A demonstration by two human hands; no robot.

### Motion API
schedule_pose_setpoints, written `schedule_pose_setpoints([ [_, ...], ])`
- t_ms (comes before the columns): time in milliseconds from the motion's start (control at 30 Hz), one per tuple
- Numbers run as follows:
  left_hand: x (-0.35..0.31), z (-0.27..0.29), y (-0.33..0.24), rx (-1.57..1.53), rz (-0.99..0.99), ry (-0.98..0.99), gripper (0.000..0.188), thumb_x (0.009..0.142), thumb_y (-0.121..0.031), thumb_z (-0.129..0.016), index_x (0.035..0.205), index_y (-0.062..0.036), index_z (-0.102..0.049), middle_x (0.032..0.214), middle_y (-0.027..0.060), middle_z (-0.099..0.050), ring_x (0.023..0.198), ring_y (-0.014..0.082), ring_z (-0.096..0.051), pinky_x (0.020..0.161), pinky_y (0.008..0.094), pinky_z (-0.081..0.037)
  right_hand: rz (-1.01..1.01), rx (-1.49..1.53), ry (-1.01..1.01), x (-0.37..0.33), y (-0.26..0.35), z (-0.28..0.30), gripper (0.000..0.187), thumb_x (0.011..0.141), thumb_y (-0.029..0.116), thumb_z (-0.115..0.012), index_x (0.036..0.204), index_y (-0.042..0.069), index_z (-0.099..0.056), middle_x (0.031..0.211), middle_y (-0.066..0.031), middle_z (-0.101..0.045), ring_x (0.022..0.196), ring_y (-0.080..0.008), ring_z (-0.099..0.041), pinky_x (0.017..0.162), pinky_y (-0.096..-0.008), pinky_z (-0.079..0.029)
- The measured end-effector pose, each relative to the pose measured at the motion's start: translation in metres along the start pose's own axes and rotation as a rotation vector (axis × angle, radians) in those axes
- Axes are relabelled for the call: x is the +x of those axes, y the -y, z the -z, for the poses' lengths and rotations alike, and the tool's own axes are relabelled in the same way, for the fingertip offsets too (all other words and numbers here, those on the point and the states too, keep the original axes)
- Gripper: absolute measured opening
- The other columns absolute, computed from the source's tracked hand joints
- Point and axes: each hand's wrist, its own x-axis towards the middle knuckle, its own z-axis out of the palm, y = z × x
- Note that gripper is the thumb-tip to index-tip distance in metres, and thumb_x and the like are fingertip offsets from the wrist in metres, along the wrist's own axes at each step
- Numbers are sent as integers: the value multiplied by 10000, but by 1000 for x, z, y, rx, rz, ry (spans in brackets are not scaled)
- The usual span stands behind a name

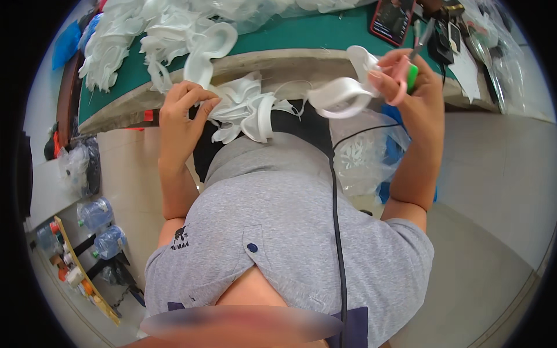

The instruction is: Assembling white fabric components onto frames using a green stylus and scissors.

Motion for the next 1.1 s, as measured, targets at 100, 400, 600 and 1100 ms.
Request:
schedule_pose_setpoints([
  [100, -4, -24, -10, -117, -10, 122, 242, 748, -196, -740, 890, -33, -631, 833, 85, -612, 796, 288, -574, 694, 369, -448, -80, -162, -61, -24, 1, 33, 193, 764, 124, -740, 875, 41, -606, 713, 46, -524, 612, -27, -428, 540, -172, -301],
  [400, -8, -70, -7, 0, 165, 237, 310, 765, -212, -726, 967, -12, -602, 856, 95, -627, 734, 224, -594, 689, 307, -459, -429, -542, 14, -79, -80, 90, 135, 837, 115, -657, 855, 13, -572, 733, -7, -576, 665, -66, -511, 597, -215, -405],
  [600, 2, -37, -25, -351, 361, 38, 217, 790, -125, -682, 947, -3, -597, 877, 105, -616, 841, 210, -580, 780, 321, -449, -592, -648, 95, -80, -95, 103, 139, 905, 82, -569, 976, -35, -548, 772, -105, -668, 756, -116, -651, 659, -231, -491],
  [1100, -5, -27, -22, -626, 396, -223, 171, 908, -168, -620, 907, 2, -598, 860, 38, -638, 779, 88, -565, 690, 211, -428, 255, -438, 159, 57, -40, -8, 198, 867, 118, -645, 1012, -16, -628, 778, -90, -686, 761, -119, -694, 600, -217, -487],
])
